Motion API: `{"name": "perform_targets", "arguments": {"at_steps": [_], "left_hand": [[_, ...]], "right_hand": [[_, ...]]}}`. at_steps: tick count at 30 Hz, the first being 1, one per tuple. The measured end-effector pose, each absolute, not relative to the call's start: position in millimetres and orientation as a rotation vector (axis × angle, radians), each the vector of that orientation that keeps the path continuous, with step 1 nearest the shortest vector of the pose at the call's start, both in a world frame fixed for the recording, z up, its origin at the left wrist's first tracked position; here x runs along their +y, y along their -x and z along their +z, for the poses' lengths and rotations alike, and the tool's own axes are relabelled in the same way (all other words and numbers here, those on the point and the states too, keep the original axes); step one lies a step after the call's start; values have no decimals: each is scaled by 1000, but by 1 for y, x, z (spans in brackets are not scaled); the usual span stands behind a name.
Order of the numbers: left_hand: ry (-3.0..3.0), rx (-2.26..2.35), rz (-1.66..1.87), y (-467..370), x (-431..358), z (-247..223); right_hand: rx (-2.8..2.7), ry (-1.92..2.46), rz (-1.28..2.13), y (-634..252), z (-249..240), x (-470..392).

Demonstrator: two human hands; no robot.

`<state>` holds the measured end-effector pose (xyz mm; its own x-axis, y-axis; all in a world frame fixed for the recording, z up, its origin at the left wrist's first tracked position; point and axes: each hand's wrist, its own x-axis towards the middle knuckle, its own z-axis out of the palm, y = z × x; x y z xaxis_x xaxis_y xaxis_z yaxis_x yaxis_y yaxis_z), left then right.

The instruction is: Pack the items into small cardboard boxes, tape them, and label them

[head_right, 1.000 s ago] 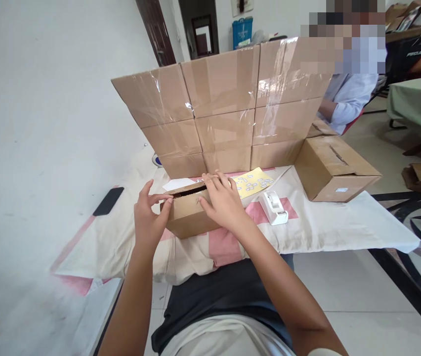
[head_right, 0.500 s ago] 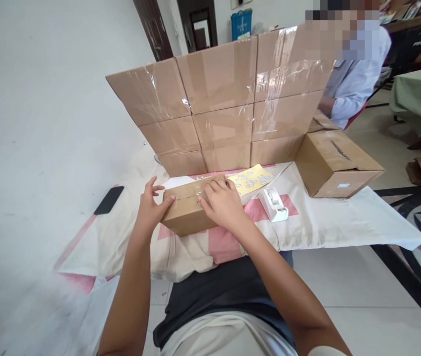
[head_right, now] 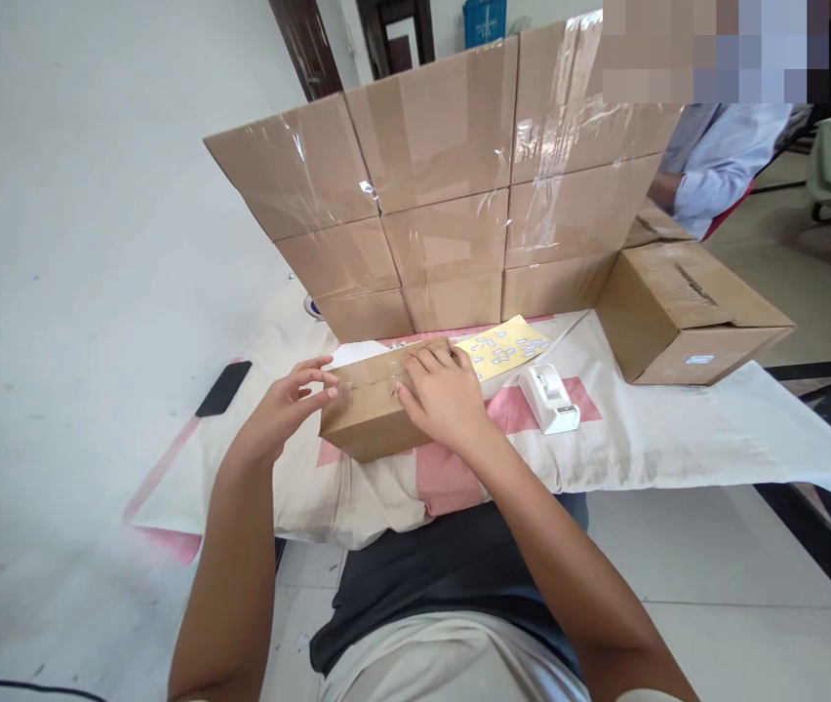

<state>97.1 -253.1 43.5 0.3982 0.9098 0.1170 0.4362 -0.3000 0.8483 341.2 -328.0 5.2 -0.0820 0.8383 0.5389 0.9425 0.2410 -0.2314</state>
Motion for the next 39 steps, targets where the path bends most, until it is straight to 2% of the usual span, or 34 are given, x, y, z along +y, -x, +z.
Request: {"name": "perform_targets", "arguments": {"at_steps": [13,20,29,34,37,39], "left_hand": [[-2144,1493,846,-102,-244,15],[-1743,1231,805,-111,-224,4],[-1682,1213,883,-117,-218,-1],[-1655,1167,890,-108,-218,-2],[-1635,1136,876,-101,-217,-5],[-1627,1125,874,-96,-215,-8]], "right_hand": [[-1937,1622,-239,-339,4,-327],[-1920,1649,-279,-337,1,-325],[-1830,1587,-161,-333,3,-330],[-1539,1365,-112,-398,-3,-333],[-1410,1674,-94,-470,-6,-324],[-1546,1873,-15,-511,-10,-310]]}}
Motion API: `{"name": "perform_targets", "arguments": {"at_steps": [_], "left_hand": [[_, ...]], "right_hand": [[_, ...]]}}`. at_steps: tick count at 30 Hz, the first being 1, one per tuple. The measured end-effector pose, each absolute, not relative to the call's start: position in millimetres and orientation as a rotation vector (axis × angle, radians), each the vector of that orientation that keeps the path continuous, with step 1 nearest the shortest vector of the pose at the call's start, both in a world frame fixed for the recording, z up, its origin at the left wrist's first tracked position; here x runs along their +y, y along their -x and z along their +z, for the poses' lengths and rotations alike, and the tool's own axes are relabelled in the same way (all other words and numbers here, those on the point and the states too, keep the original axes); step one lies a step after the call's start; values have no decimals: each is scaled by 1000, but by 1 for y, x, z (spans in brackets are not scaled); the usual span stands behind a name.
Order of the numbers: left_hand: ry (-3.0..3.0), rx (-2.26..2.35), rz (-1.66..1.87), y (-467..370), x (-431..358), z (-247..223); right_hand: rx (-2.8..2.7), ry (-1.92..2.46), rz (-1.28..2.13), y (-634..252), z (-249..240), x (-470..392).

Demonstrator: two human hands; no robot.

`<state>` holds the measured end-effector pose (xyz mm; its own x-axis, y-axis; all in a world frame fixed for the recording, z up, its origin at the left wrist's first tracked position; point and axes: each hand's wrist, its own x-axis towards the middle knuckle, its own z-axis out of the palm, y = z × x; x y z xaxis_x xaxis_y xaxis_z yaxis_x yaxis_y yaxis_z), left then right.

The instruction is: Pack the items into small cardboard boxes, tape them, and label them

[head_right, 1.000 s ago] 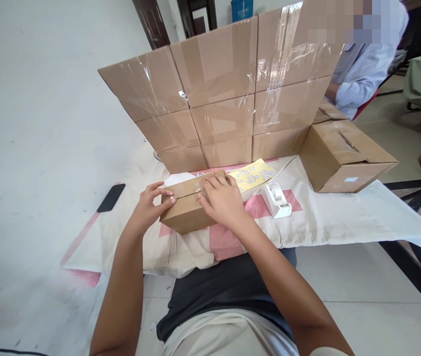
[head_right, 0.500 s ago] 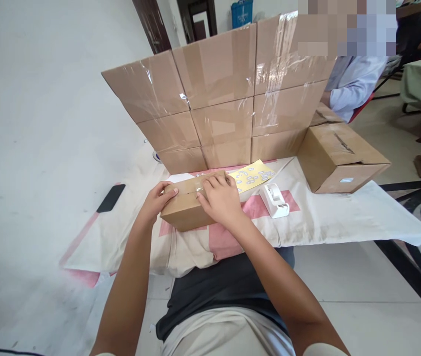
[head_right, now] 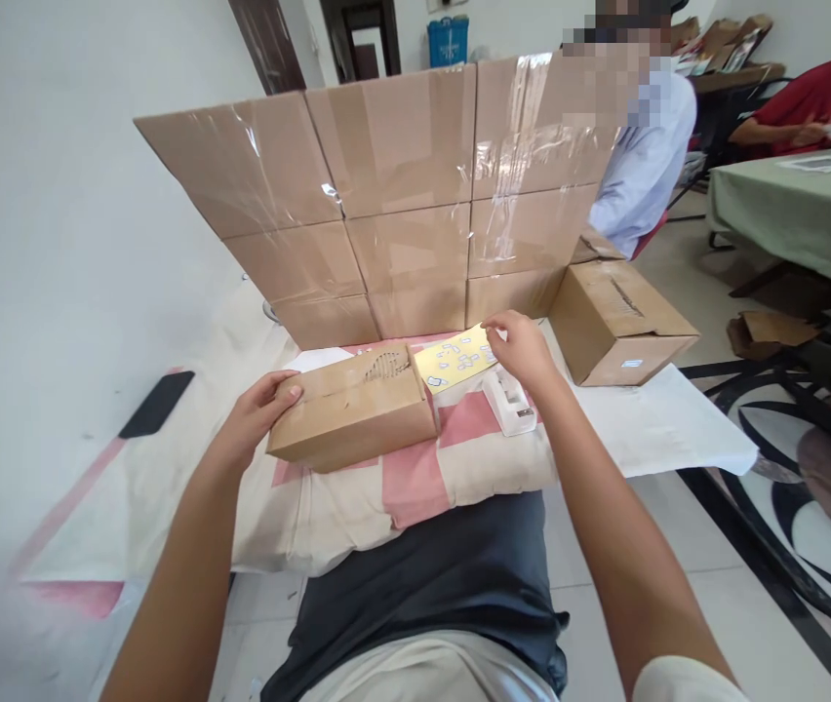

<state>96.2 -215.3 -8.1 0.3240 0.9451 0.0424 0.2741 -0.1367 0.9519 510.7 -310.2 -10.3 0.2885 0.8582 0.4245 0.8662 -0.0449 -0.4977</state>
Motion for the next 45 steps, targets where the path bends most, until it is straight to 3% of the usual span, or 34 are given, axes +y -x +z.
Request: {"name": "perform_targets", "arguments": {"at_steps": [12,24,33,45], "left_hand": [[-1505,1248,776,-95,-212,-5],[-1368,1419,891,-77,-216,-28],[-1387,1508,904,-67,-218,-32],[-1343,1445,832,-95,-225,-20]], "right_hand": [[-2276,1804,468,-549,-40,-235],[-2457,1732,487,-482,-41,-239],[-2239,1838,429,-542,-26,-222],[-2316,1740,498,-545,-40,-195]]}}
